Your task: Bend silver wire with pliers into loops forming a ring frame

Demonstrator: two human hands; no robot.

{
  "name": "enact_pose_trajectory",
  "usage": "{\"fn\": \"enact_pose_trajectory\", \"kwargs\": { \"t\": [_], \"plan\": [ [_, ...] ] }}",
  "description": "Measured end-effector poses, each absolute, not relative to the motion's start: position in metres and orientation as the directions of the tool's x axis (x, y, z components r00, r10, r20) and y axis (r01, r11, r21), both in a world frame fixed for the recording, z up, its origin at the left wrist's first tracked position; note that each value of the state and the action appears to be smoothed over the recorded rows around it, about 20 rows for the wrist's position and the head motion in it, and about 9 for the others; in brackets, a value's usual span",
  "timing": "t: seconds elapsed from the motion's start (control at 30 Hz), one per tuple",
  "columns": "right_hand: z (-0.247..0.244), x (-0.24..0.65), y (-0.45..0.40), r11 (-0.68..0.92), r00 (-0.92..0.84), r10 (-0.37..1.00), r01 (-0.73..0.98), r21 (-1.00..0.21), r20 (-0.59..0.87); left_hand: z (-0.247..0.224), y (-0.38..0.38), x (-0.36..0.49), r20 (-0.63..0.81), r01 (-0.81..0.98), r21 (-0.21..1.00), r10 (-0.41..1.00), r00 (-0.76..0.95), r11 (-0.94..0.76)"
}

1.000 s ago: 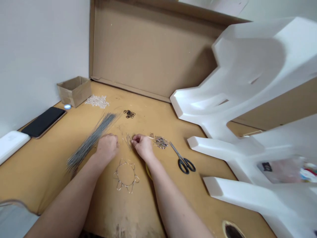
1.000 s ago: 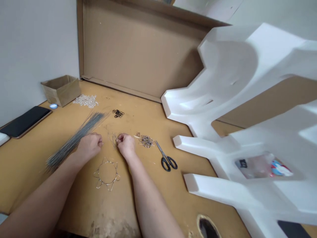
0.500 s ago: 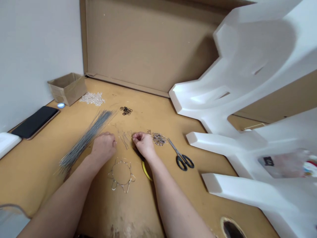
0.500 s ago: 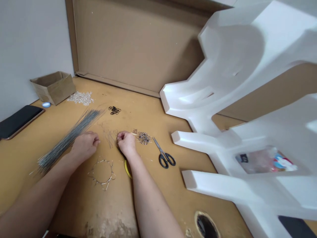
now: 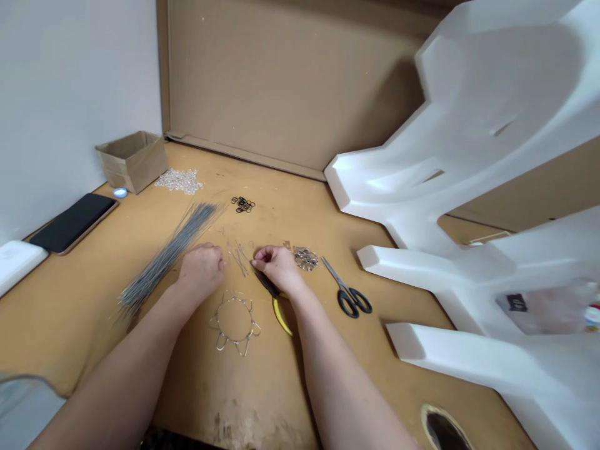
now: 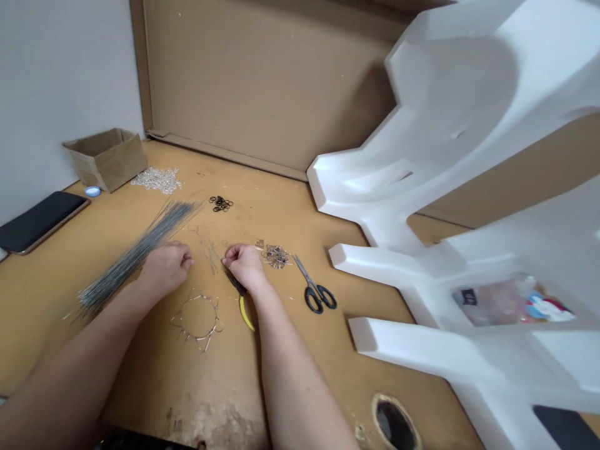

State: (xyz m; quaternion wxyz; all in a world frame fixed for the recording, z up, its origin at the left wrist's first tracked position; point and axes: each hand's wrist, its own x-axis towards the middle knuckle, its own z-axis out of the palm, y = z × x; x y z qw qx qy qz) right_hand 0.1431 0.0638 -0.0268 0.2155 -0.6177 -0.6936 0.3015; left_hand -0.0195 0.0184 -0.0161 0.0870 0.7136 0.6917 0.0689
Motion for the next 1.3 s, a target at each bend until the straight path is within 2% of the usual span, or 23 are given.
{"fn": "enact_pose_trajectory", "kwargs": {
  "t": [0.3, 1.3],
  "plan": [
    [-0.0287, 0.141, 0.0642, 0.065, -0.136, 0.988, 0.781, -0.621, -0.068, -0.0155, 0.0177, -0.019, -0.033, 0.976, 0.216, 0.999, 0.041, -0.033],
    [-0.0283, 0.1408, 0.0634, 0.086, -0.153, 0.986, 0.819, -0.567, -0.072, -0.0141, 0.0173, -0.0176, -0.03, 0.977, 0.211, 0.999, 0.036, -0.028]
  ]
}}
